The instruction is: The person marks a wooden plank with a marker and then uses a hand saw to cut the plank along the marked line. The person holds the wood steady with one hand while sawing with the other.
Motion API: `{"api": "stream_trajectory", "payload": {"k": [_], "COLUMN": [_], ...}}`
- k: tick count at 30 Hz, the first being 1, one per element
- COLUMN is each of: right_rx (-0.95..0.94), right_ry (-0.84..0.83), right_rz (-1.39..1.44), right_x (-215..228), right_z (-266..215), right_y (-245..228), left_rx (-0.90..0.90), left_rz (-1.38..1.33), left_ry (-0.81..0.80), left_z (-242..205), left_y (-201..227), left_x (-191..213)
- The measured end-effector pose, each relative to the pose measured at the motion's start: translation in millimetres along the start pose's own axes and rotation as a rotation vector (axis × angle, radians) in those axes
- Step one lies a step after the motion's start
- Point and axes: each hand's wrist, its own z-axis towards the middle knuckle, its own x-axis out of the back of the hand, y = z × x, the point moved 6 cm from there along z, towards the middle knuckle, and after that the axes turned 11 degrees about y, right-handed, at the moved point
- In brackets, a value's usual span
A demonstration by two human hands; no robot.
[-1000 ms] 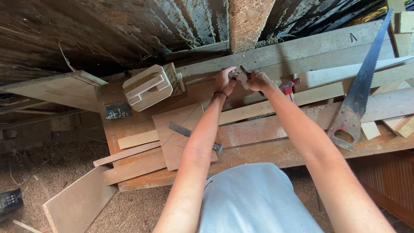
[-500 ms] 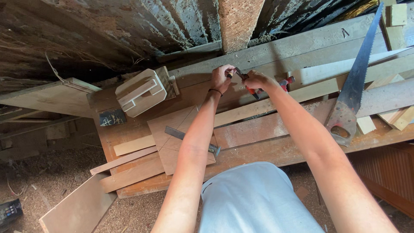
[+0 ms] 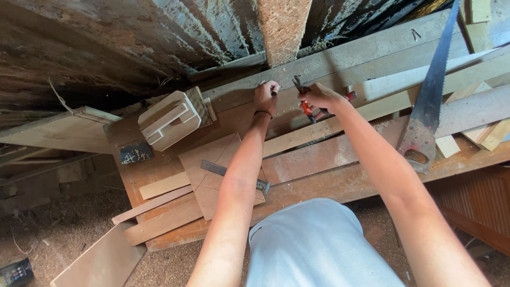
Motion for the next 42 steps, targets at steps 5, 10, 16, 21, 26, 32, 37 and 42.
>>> {"api": "stream_trajectory", "payload": {"k": [5, 10, 16, 21, 26, 32, 37, 42], "right_rx": [0.033, -0.001, -0.017, 0.515, 0.347, 0.324, 0.29, 0.281], "right_ry": [-0.072, 0.0, 0.087, 0.493, 0.712, 0.837, 0.88, 0.928], "right_rz": [0.363, 0.592, 0.445, -0.211, -0.561, -0.775, -0.787, -0.799], "right_x": [25.3, 31.5, -5.6, -38.1, -60.5, -72.0, -77.0, -83.0], "right_z": [-65.4, -118.1, -120.7, -118.7, -143.3, -164.0, -164.4, -164.3], "right_y": [24.8, 86.5, 182.5, 190.2, 181.5, 153.2, 153.6, 156.9], "left_rx": [-0.079, -0.017, -0.161, -0.276, -0.196, -0.209, -0.183, -0.195], "left_rz": [-0.047, 0.01, -0.084, -0.058, -0.042, -0.062, -0.055, -0.093], "left_ry": [0.024, -0.073, -0.374, -0.398, -0.404, -0.366, -0.386, -0.389], "left_z": [-1.4, -27.2, -112.1, -143.9, -153.2, -155.3, -158.5, -157.9], "left_y": [33.5, 69.4, 108.6, 117.3, 104.7, 100.0, 96.5, 92.8], "left_x": [32.5, 66.0, 81.9, 75.9, 63.7, 63.5, 62.1, 62.8]}}
